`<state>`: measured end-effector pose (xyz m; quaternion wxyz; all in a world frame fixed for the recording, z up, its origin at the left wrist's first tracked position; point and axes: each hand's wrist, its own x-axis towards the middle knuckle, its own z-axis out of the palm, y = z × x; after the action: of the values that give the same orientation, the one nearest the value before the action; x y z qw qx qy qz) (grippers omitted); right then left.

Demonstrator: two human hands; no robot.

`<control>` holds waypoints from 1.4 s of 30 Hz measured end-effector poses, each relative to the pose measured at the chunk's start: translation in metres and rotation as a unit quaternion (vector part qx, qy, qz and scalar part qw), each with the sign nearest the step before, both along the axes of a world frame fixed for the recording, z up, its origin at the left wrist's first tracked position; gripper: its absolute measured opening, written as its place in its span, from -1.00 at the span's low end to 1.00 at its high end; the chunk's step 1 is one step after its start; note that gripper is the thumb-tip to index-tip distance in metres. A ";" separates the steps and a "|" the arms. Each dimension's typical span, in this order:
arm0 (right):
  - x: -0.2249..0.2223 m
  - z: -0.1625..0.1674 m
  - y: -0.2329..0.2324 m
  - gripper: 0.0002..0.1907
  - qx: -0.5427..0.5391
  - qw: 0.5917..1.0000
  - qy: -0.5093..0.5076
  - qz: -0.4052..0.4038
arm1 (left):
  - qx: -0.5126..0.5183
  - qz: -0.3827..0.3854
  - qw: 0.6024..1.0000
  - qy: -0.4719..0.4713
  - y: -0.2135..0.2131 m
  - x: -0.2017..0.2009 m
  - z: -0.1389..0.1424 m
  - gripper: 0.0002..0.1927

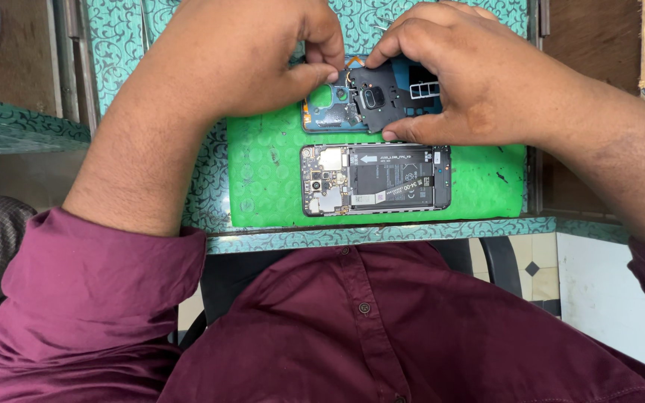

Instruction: The person uses blue-handled pliers to pry and lift the battery out of an opened smartphone, then handles the phone frame and internal components. They reposition the phone, work on the board area with their fingers, and use a screwdriver on the reassembled phone near the end.

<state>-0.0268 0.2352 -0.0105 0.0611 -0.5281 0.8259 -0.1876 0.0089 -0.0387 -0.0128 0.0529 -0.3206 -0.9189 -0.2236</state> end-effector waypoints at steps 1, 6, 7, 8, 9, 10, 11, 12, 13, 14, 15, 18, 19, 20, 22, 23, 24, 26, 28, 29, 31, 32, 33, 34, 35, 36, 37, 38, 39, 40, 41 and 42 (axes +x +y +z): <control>0.000 0.000 0.000 -0.33 -0.001 1.000 0.004 0.001 | -0.004 -0.012 1.000 0.004 0.001 0.000 -0.002 -0.87; 0.000 -0.002 0.001 -0.30 -0.001 1.000 0.012 0.004 | -0.002 -0.055 0.998 0.027 0.003 -0.002 -0.010 -0.81; 0.000 -0.002 0.001 -0.29 0.000 1.000 0.015 0.004 | -0.002 -0.058 0.998 0.030 0.003 -0.002 -0.011 -0.81; 0.000 -0.003 0.001 -0.29 -0.004 1.000 0.014 0.005 | -0.003 -0.061 0.998 0.032 0.003 -0.002 -0.012 -0.81; 0.000 -0.002 0.000 -0.29 -0.008 1.000 0.013 0.007 | -0.002 -0.063 0.997 0.034 0.003 -0.001 -0.013 -0.82; 0.000 -0.003 0.000 -0.29 -0.012 1.000 0.012 0.008 | -0.001 -0.064 0.997 0.036 0.003 -0.001 -0.014 -0.83; 0.000 -0.002 0.000 -0.30 -0.009 1.000 0.007 0.009 | 0.000 -0.065 0.997 0.036 0.003 -0.001 -0.015 -0.84; 0.000 -0.002 -0.001 -0.30 -0.007 1.000 0.001 0.010 | 0.000 -0.063 0.997 0.034 0.002 0.000 -0.017 -0.85; 0.001 -0.002 -0.002 -0.30 -0.005 1.000 -0.003 0.012 | 0.000 -0.061 0.998 0.033 0.002 0.001 -0.018 -0.86; 0.001 -0.002 -0.002 -0.30 -0.007 1.000 0.006 0.013 | 0.000 -0.059 0.998 0.031 0.002 0.001 -0.018 -0.87; 0.002 -0.001 -0.003 -0.31 -0.009 1.000 0.014 0.015 | -0.004 -0.050 0.999 0.018 0.001 0.002 -0.019 -0.87; 0.006 0.000 -0.004 -0.30 0.005 1.000 -0.004 -0.002 | -0.003 -0.043 0.999 -0.003 0.002 0.002 -0.019 -0.87; 0.007 0.000 -0.003 -0.29 0.012 1.000 -0.017 -0.011 | 0.003 -0.055 0.998 0.004 0.002 0.002 -0.019 -0.87; 0.008 0.001 -0.003 -0.29 0.013 1.000 -0.019 -0.011 | 0.009 -0.068 0.998 0.011 0.002 0.003 -0.019 -0.87; 0.011 0.002 -0.002 -0.28 0.013 1.000 -0.023 -0.013 | -0.004 -0.054 0.999 0.005 0.004 0.006 -0.019 -0.88; 0.013 0.002 0.000 -0.27 0.018 1.000 -0.010 -0.013 | -0.010 -0.047 0.999 0.002 0.005 0.009 -0.019 -0.88; 0.014 0.002 0.001 -0.27 0.022 1.000 0.004 -0.012 | -0.010 -0.053 0.999 0.002 0.005 0.010 -0.018 -0.87; 0.018 0.003 0.004 -0.26 0.025 0.999 0.019 -0.011 | -0.010 -0.066 0.998 0.001 0.006 0.012 -0.016 -0.86; 0.021 0.004 0.007 -0.26 0.021 1.000 0.022 -0.008 | 0.008 -0.081 0.997 -0.017 0.010 0.016 -0.012 -0.85; 0.023 0.005 0.009 -0.26 0.023 1.000 0.015 -0.012 | 0.016 -0.088 0.996 -0.025 0.011 0.018 -0.008 -0.84; 0.025 0.006 0.012 -0.26 0.029 0.999 0.001 -0.021 | 0.023 -0.085 0.993 -0.085 0.013 0.021 0.002 -0.83; 0.027 0.007 0.014 -0.26 0.028 0.999 -0.003 -0.021 | 0.026 -0.082 0.990 -0.115 0.013 0.024 0.007 -0.83; 0.027 0.008 0.015 -0.26 0.026 0.999 -0.008 -0.022 | 0.025 -0.073 0.989 -0.129 0.013 0.028 0.013 -0.84; 0.027 0.008 0.016 -0.26 0.023 0.999 -0.012 -0.023 | 0.022 -0.064 0.987 -0.143 0.011 0.033 0.019 -0.84; 0.026 0.008 0.017 -0.26 0.021 0.999 -0.010 -0.022 | 0.019 -0.057 0.986 -0.156 0.010 0.038 0.024 -0.84; 0.025 0.008 0.018 -0.26 0.020 1.000 -0.009 -0.021 | -0.001 -0.054 0.989 -0.134 0.010 0.043 0.028 -0.84; 0.024 0.008 0.019 -0.26 0.020 1.000 -0.009 -0.022 | -0.020 -0.052 0.992 -0.112 0.011 0.048 0.030 -0.84; 0.022 0.008 0.020 -0.27 0.019 1.000 0.004 -0.021 | -0.038 -0.051 0.994 -0.090 0.012 0.053 0.031 -0.84; 0.022 0.007 0.021 -0.27 0.019 0.999 0.018 -0.020 | -0.032 -0.041 0.996 -0.076 0.014 0.059 0.031 -0.85; 0.021 0.006 0.022 -0.28 0.018 0.999 0.031 -0.017 | -0.027 -0.030 0.997 -0.062 0.016 0.066 0.030 -0.87; 0.021 0.005 0.023 -0.27 0.022 0.999 0.026 -0.022 | -0.023 -0.018 0.998 -0.048 0.017 0.071 0.030 -0.88; 0.021 0.004 0.023 -0.26 0.026 0.999 0.021 -0.026 | -0.021 -0.005 0.998 -0.062 0.019 0.074 0.029 -0.88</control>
<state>-0.0060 0.2583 -0.0061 0.0529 -0.5082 0.8452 -0.1566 0.0829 -0.0201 0.0164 -0.0123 -0.3114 -0.9235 -0.2236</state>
